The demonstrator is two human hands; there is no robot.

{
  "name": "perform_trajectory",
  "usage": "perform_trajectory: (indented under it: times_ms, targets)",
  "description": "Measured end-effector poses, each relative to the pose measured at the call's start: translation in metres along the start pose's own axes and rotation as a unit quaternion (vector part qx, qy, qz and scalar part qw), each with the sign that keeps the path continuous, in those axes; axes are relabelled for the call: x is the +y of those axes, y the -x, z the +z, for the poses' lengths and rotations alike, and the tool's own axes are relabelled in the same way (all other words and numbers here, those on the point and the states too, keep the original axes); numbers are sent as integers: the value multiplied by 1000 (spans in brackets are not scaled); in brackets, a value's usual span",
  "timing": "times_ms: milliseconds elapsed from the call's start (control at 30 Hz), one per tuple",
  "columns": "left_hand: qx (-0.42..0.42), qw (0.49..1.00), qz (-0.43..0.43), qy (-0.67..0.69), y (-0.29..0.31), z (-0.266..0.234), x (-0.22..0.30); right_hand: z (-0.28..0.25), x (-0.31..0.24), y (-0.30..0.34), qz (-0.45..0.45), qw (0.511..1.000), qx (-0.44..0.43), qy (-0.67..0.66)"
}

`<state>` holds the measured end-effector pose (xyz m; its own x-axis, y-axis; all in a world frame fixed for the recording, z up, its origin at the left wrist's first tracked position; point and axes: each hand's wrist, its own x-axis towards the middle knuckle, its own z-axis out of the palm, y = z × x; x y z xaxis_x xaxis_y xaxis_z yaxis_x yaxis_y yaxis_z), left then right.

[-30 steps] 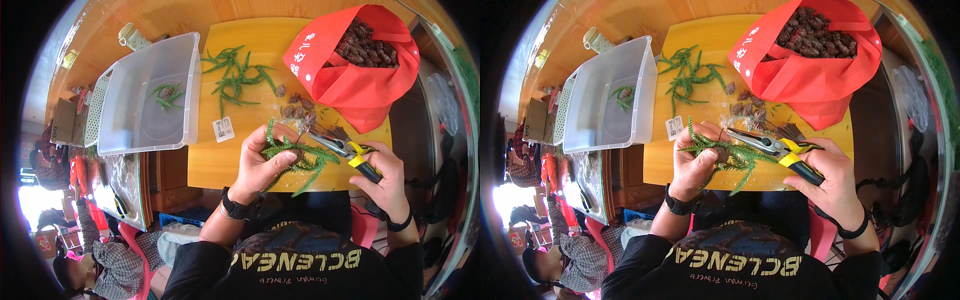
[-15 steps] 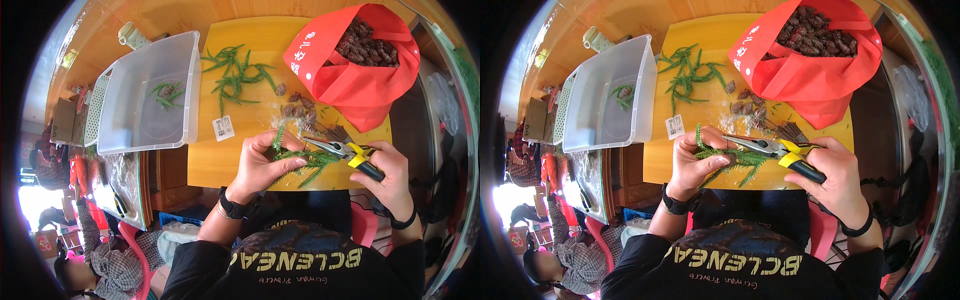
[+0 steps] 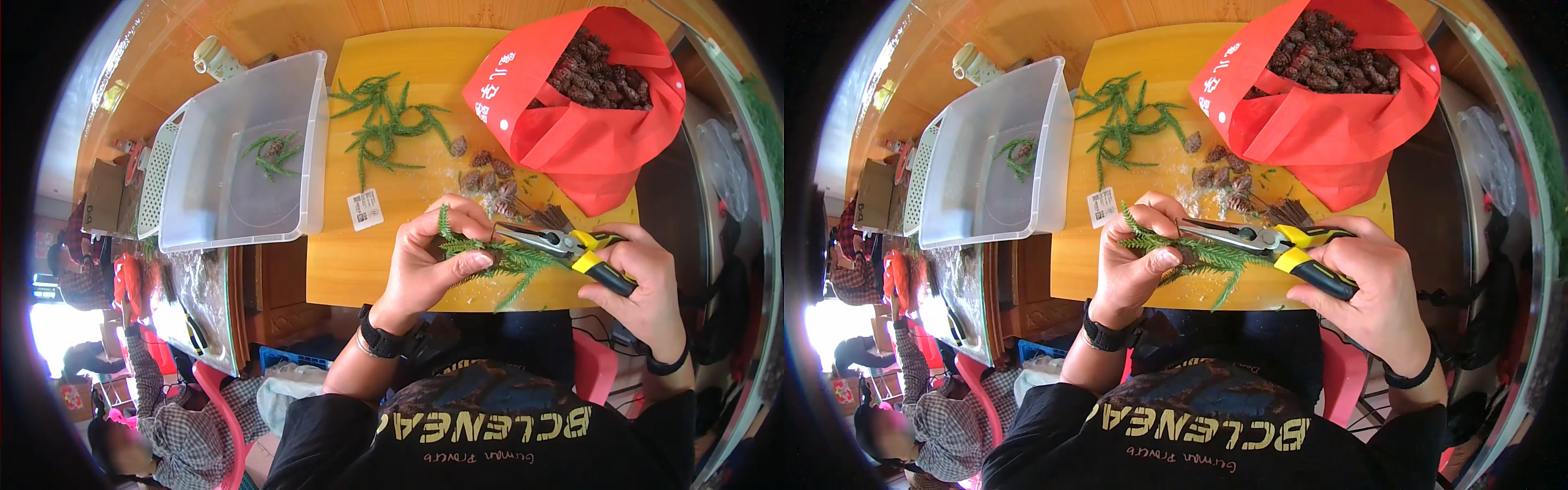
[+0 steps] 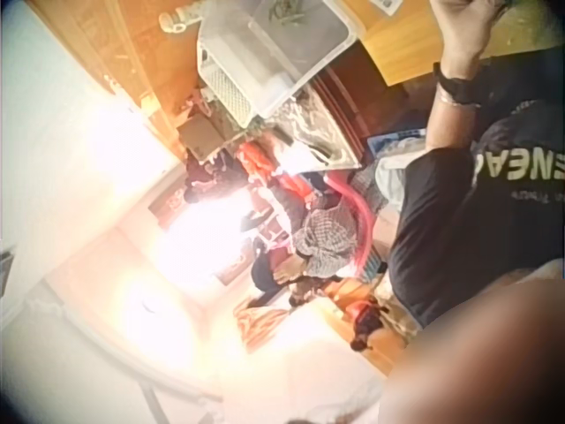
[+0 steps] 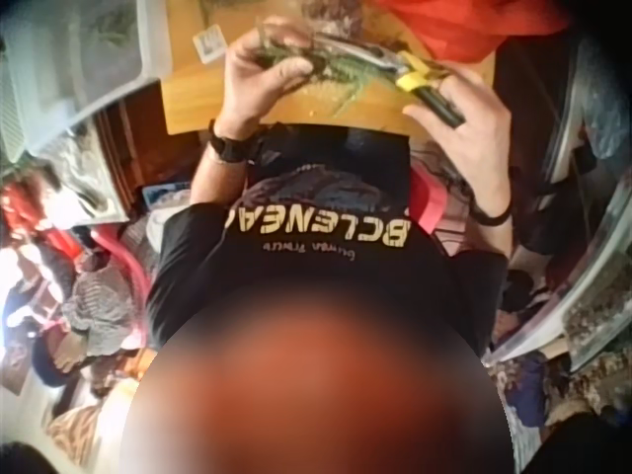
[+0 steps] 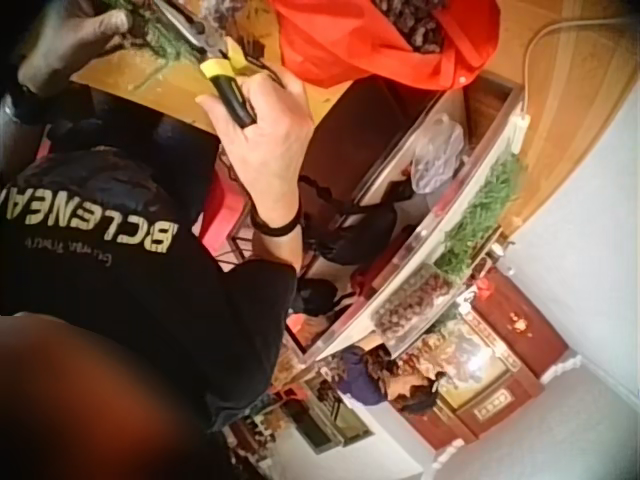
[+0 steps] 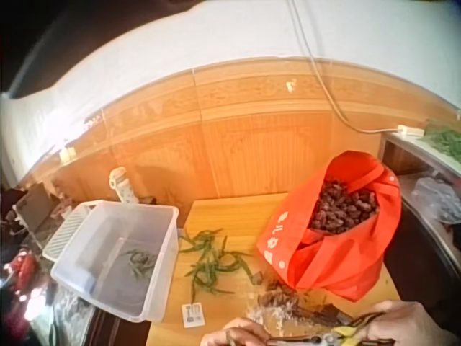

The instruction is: Assembling artificial pine branches by trimming them with pliers and attaching pine cones.

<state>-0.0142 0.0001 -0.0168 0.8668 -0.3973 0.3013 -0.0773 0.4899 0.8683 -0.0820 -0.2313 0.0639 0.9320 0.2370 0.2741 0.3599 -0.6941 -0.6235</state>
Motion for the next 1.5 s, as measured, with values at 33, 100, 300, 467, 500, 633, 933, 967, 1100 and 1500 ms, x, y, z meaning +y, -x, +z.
perform_trajectory:
  times_ms: [33,100,300,467,500,633,933,967,1100,1500]
  targets:
    - [0,1000,0,1,0,1,1,0,3,2,13,1000,-19,-4]
    - [5,1000,-25,-5,0,4,5,-1,5,4,27,999,-38,-10]
    - [-16,998,-28,-60,1,0,4,-1,4,4,41,998,-40,-4]
    - [0,999,-44,-24,1,1,6,-1,4,-1,-6,1000,-21,20]
    - [4,999,-47,-6,1,1,6,0,4,-1,-6,1000,-21,20]
    - [2,999,-53,-6,0,-1,7,-1,6,-1,-8,999,-30,22]
    - [-25,999,-37,-29,-2,-4,7,-12,13,-6,38,994,-106,8]
    - [-18,999,-23,-41,-2,-4,6,-15,14,-8,42,990,-137,-2]
    - [-42,994,58,-82,-4,-6,7,-23,15,-14,36,982,-181,-39]
    - [-96,972,174,-127,-7,-5,13,-36,21,-25,101,912,-355,-180]
